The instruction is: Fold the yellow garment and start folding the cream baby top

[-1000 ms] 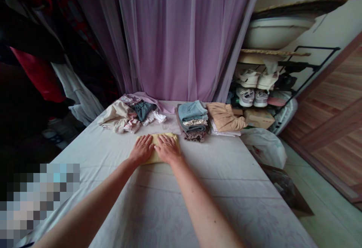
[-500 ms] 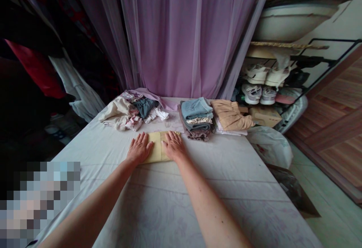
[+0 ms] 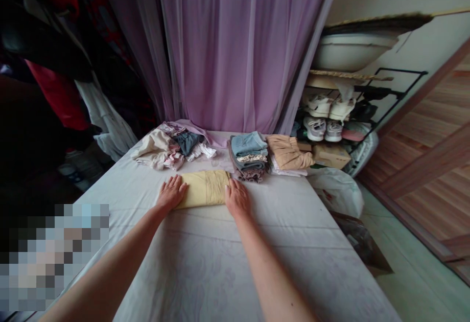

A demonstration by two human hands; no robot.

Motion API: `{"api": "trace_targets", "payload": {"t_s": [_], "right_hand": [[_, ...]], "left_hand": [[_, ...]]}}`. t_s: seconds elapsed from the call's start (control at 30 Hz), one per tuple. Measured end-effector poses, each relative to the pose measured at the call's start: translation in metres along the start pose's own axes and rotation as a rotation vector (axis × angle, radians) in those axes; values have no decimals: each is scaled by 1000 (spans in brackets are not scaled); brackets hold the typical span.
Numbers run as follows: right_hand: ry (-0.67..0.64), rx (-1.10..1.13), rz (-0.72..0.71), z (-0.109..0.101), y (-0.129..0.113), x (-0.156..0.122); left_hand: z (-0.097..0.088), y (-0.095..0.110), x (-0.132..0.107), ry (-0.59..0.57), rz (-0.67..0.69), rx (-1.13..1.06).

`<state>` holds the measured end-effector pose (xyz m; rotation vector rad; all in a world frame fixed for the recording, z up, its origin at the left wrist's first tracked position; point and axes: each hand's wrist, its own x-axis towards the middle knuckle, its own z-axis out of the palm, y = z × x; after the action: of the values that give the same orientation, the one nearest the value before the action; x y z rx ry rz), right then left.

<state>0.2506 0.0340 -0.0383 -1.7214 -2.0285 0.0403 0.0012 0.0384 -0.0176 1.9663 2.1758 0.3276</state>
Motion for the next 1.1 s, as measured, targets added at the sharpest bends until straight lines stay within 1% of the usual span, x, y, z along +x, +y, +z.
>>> {"api": "trace_targets", "payload": {"t_s": [0.07,0.13,0.2,0.27,0.33,0.37,0.43,0.63,0.73,0.8,0.87,0.9,0.97,1.0,1.03,1.1], "right_hand": [[91,52,-11,-2,4,-13],[121,89,-84,-4,4,-25],[91,89,-116,-6,1,-33],[45,67,-83,-10,-3,-37],[14,43,-53,-13,-7,-38],[9,36,-56,-15,-9,-37],[19,26,-77,-18,-11,-36],[62,23,-99,-20,-11,-33],[82,37,-122,-21,-11,-36],[156,76,-199,-24,-14,-46],[244,145,-337,-28,-22,-62],[264,189,-417,-31,-28,-70],[236,284,-558,-37,-41,-83],[213,325,-595,-40,-47,-86],[192,352,-600,-43,-54,-84],[148,346,-533,-45,-63,-72]], "left_hand": [[2,-8,-6,46,12,-78],[5,-16,-18,106,70,-152],[8,-21,-32,159,168,-179],[8,-22,-47,188,272,-150],[6,-20,-59,198,338,-95],[5,-19,-63,200,350,-70],[1,-15,-66,206,337,-33],[-5,-4,-65,219,321,44],[-6,-3,-67,197,298,21],[-7,-9,-68,191,273,-16],[-9,-21,-68,200,224,-40],[-10,-27,-67,205,190,-48],[-13,-36,-64,206,128,-62],[-15,-37,-63,206,112,-69],[-17,-35,-61,206,114,-76],[-19,-21,-56,203,175,-88]]}}
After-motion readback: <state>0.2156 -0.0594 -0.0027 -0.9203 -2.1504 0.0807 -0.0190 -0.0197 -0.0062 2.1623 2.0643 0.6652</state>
